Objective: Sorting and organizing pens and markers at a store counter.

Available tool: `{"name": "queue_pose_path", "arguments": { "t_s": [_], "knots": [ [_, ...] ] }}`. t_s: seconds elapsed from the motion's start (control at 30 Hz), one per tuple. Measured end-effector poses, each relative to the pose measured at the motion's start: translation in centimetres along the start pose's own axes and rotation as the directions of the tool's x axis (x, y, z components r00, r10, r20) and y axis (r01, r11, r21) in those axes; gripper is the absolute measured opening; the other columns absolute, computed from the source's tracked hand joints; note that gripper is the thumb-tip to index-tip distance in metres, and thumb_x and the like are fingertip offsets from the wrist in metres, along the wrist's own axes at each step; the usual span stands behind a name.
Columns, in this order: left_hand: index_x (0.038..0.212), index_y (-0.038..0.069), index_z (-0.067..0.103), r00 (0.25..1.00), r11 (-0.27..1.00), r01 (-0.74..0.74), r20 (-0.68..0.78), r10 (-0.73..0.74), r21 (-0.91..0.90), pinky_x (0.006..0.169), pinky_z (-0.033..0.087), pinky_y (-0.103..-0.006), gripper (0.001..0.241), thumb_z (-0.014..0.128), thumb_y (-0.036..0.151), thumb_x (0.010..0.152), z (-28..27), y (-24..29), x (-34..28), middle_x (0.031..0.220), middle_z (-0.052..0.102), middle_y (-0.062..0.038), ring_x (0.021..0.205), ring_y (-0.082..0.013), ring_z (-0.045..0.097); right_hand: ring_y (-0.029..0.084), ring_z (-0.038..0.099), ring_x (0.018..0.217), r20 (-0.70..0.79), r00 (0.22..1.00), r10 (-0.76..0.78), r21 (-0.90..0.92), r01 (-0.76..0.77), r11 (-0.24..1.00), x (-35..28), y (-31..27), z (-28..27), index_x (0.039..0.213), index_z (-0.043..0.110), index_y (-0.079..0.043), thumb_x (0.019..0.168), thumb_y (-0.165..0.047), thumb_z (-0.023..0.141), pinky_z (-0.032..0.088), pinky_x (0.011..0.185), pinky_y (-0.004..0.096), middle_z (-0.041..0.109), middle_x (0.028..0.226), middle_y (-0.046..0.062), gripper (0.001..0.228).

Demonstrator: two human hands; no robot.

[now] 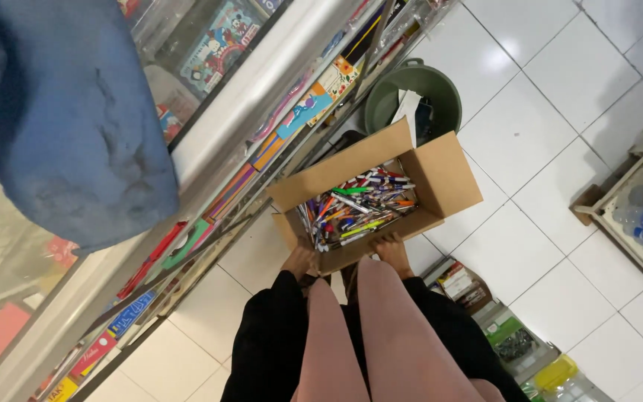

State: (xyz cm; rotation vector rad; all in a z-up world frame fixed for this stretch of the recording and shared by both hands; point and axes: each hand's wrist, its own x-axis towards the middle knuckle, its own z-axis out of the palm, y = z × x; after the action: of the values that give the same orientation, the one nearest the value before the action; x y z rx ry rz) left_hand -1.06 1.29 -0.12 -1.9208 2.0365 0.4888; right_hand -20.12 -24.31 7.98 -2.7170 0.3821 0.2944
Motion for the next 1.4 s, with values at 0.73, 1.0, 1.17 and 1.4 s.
{"name": "queue_pose_path", "arguments": {
  "t_s": [0.73,1.0,1.17,1.4],
  "knots": [
    [0.102,0.010,0.074,0.955,0.882,0.224,0.275,-0.113,-0.414,0.104,0.044,-0.0430,0.018,0.062,0.014,0.091,-7.6,-0.3,1.8,0.105,0.075,-0.010,0.105,-0.0271,0.069,0.035,0.072,0.097,0.623,0.782,-0.017,0.360,-0.267,0.894,8.6,0.6,4.8,0.122,0.069,-0.010,0.088,-0.018,0.069,0.056,0.085,0.045,0.073,0.105,0.021,0.035],
    [0.114,0.006,0.069,0.963,0.945,0.249,0.154,-0.219,-0.212,0.104,0.037,-0.0417,0.037,0.071,0.026,0.083,-9.2,2.1,0.9,0.110,0.071,-0.008,0.110,-0.0235,0.063,0.031,0.071,0.094,0.261,0.950,-0.172,-0.059,0.193,0.979,9.5,-4.6,12.6,0.097,0.074,-0.006,0.069,-0.022,0.079,0.055,0.070,0.044,0.072,0.107,0.016,0.033],
    [0.120,0.004,0.067,0.971,0.932,0.240,0.084,-0.225,-0.273,0.107,0.037,-0.0393,0.044,0.072,0.024,0.081,-9.6,2.0,0.8,0.118,0.069,-0.010,0.115,-0.0230,0.062,0.030,0.071,0.098,0.403,0.909,-0.102,-0.129,0.167,0.978,9.3,-4.6,12.0,0.102,0.074,-0.011,0.081,-0.015,0.073,0.055,0.079,0.044,0.072,0.106,0.012,0.022],
    [0.140,-0.006,0.052,0.717,0.484,0.268,-0.163,-0.677,-0.833,0.105,0.046,-0.0437,0.044,0.052,0.014,0.101,-15.7,0.2,1.0,0.140,0.055,-0.025,0.126,-0.0400,0.056,0.037,0.069,0.093,0.060,0.998,0.034,0.517,-0.060,0.854,7.8,-5.1,-2.5,0.121,0.066,0.003,0.094,-0.008,0.066,0.054,0.077,0.044,0.069,0.108,0.022,0.029]
  ]
}}
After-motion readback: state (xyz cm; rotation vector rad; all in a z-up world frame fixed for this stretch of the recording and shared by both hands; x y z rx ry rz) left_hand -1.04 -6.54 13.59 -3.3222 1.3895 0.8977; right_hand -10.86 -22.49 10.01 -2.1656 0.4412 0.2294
